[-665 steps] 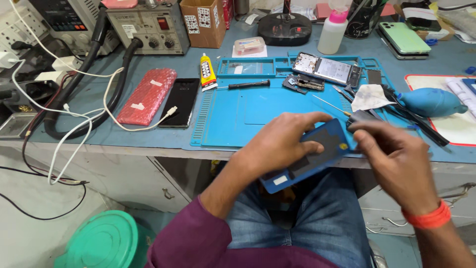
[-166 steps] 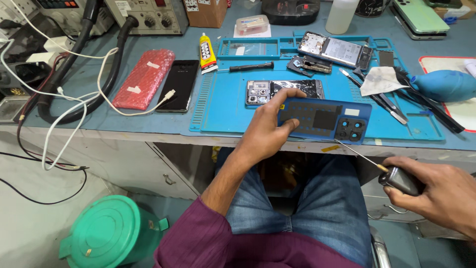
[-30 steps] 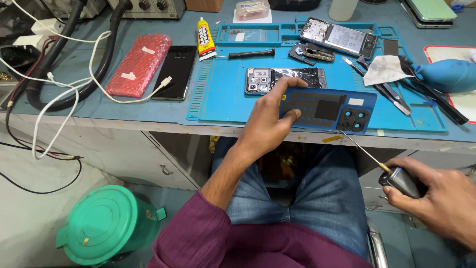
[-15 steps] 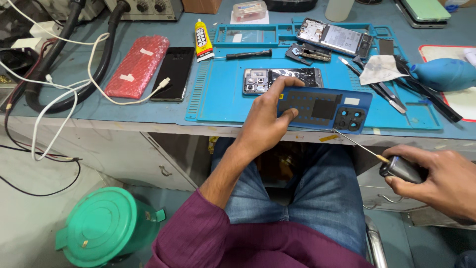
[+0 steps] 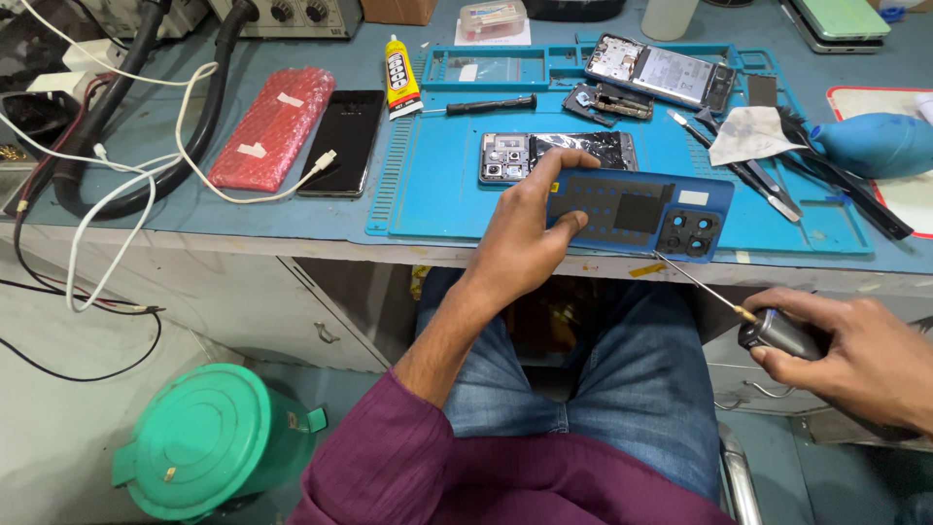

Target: The person holds a smartphone back cover and heats its edge with a heat gun, rotating the cover to heat different sides, then pries along the edge with a thin blade tool. They continue heating and prying around the cover, then blow dust off the cover and the phone body with an air blower.

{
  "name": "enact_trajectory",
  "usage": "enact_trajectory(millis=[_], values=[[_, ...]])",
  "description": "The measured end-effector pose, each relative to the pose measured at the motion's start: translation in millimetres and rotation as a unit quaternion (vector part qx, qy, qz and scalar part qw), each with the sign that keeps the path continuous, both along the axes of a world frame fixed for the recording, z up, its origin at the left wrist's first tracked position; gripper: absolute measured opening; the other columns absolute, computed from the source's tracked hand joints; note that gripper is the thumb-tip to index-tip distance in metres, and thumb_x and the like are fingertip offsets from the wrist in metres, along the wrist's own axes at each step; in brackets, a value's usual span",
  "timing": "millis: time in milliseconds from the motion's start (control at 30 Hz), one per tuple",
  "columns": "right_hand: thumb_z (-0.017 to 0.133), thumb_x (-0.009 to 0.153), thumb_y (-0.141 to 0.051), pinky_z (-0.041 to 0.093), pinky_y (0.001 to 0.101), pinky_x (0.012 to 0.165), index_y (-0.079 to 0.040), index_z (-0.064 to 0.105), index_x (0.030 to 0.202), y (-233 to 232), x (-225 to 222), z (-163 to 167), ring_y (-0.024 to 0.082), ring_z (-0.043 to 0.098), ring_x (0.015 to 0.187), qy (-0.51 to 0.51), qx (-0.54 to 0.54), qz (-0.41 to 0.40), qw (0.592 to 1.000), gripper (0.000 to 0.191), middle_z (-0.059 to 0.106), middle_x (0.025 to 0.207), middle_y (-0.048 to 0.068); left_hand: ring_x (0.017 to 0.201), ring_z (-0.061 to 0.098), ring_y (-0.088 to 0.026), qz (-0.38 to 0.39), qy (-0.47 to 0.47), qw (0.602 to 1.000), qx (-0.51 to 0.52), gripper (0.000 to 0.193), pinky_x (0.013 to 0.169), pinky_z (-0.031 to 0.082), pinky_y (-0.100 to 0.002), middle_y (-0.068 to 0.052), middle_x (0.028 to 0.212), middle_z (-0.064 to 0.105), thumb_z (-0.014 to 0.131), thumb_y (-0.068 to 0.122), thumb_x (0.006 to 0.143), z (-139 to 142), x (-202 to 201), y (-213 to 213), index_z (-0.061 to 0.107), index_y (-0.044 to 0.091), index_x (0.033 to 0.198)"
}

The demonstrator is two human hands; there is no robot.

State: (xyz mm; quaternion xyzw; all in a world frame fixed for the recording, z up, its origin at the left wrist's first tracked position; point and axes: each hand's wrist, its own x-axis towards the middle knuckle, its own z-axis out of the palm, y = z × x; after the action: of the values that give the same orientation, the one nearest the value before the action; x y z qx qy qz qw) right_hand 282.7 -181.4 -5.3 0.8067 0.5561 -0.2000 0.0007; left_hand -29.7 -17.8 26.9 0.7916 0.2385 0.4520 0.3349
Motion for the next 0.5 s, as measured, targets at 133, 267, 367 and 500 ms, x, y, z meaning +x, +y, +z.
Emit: enact_trajectory(millis=[133,267,367,500], values=[[0.083,0.080,-0.040,0.041,0.0393,0.051,-0.026,0.072,0.130,-0.9,2.1,-3.7,0.018,0.044,0.050,0.042,0.030,0.007,0.999,0.053,0.051,0.053,0.012,0.126,0.067,-0.036,-0.001,0.000,1.000,-0.006,0.047,0.102,0.052,-0.042,-0.014,0.125,0.071,0.071,-0.003,0.086,3.2,-0.4,-2.5,0.056,0.007,0.130],[0.081,0.078,-0.036,0.039,0.0381,0.049,-0.023,0.073,0.130,1.3,4.9,-9.5,0.016,0.047,0.048,0.081,0.066,0.030,0.994,0.054,0.055,0.056,0.007,0.115,0.071,-0.035,0.013,0.029,0.998,-0.063,0.047,0.095,0.054,-0.041,-0.013,0.121,0.073,0.070,-0.001,0.086,5.9,0.4,-3.2,0.057,0.009,0.130],[0.081,0.080,-0.037,0.039,0.0392,0.052,-0.023,0.072,0.128,0.4,3.4,-12.4,0.017,0.043,0.052,0.066,0.051,0.019,0.996,0.051,0.049,0.058,0.012,0.119,0.070,-0.036,0.009,0.018,0.999,-0.044,0.047,0.097,0.054,-0.041,-0.014,0.122,0.072,0.070,-0.002,0.087,4.7,-0.3,-3.7,0.056,0.009,0.130],[0.081,0.079,-0.040,0.043,0.0380,0.050,-0.025,0.072,0.126,-2.5,-3.2,-11.4,0.019,0.045,0.050,0.075,0.067,0.032,0.994,0.051,0.051,0.054,0.012,0.125,0.067,-0.037,0.005,-0.011,1.000,-0.001,0.047,0.101,0.053,-0.042,-0.015,0.125,0.071,0.071,-0.004,0.086,2.2,-0.4,-4.3,0.056,0.008,0.129]])
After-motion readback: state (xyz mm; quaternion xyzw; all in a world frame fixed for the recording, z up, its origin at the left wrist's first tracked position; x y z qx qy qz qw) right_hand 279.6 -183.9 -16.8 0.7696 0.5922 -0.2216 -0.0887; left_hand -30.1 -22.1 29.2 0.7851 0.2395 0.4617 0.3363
